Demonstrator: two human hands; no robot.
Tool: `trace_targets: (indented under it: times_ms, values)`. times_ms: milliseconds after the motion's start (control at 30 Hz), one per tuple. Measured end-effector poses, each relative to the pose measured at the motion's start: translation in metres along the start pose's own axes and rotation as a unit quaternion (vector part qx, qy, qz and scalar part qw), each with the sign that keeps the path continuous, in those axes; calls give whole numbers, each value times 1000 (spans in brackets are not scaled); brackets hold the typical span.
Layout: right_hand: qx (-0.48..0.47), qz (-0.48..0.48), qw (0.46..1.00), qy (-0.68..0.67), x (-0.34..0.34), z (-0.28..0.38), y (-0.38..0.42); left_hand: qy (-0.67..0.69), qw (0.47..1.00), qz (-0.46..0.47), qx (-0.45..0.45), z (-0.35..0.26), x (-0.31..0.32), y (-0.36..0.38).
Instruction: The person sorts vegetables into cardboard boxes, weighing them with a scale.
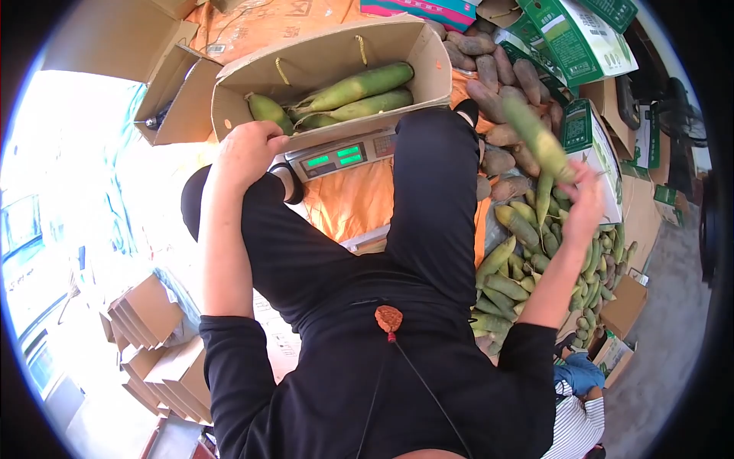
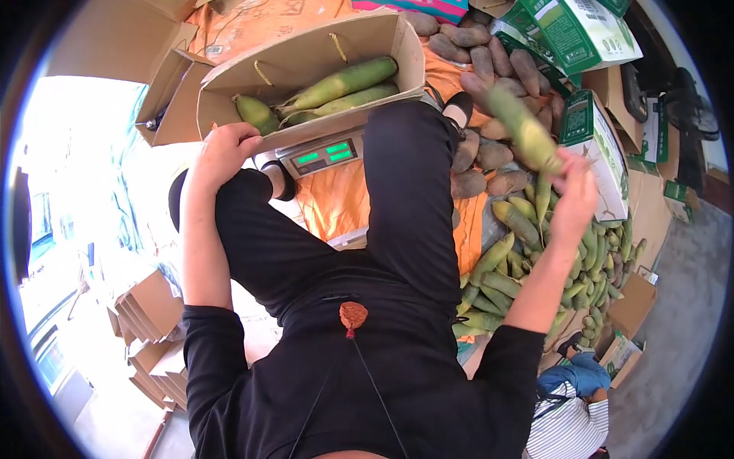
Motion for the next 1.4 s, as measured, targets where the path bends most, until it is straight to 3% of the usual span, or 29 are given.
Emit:
trace_targets:
  times_ms: [100,167,300,367,433,500,533,600,700,733,833,1033,1167,1233,1333,1400]
  values:
    - [-85,12,993,-83,16,68,-31,1,1000,-6,8,4,2,0]
    - [-142,91,975,-147,36,96,-47,4,1000,-9,14,4,2,0]
    - [-124,271,929,-221,111,113,-61,-3,1000,1,12,0,0,0]
    - [-49,337,920,-196,162,113,-51,-6,1000,5,19,0,1,0]
    - [112,365,877,-291,215,110,-32,-14,1000,3,24,1,2,-1]
    - [187,433,848,-243,248,104,-22,-14,1000,12,20,-1,1,-1]
    - [190,431,848,-243,250,103,-19,-13,1000,18,16,-2,1,-1]
    - [22,416,902,-111,250,104,-18,-24,999,-5,29,-3,1,1]
    - [69,370,916,-137,217,96,-32,-7,1000,2,24,-1,-1,2]
    - [21,376,912,-163,205,75,-41,19,999,29,9,-1,-1,1]
    - [51,283,948,-139,159,29,-47,-1,999,2,32,-4,0,3]
    - [240,138,961,-26,82,-118,2,23,1000,19,2,-7,0,2]
    - [367,135,920,2,55,-192,82,44,999,13,3,-7,2,0]
    - [384,165,908,26,52,-215,117,43,999,14,9,-7,4,-1]
    - [381,197,899,88,51,-268,168,43,999,17,8,-12,3,0]
    - [301,226,927,8,54,-294,194,41,999,9,13,-11,4,0]
Point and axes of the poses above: each hand's wrist, its own y-axis away from the middle knuckle, its own x-axis out of the palm, z = x × y, the point moved 2 cm from there along -y, towards the middle knuckle, and after that the axes turned 3 degrees about -z, right-handed, at the moved point
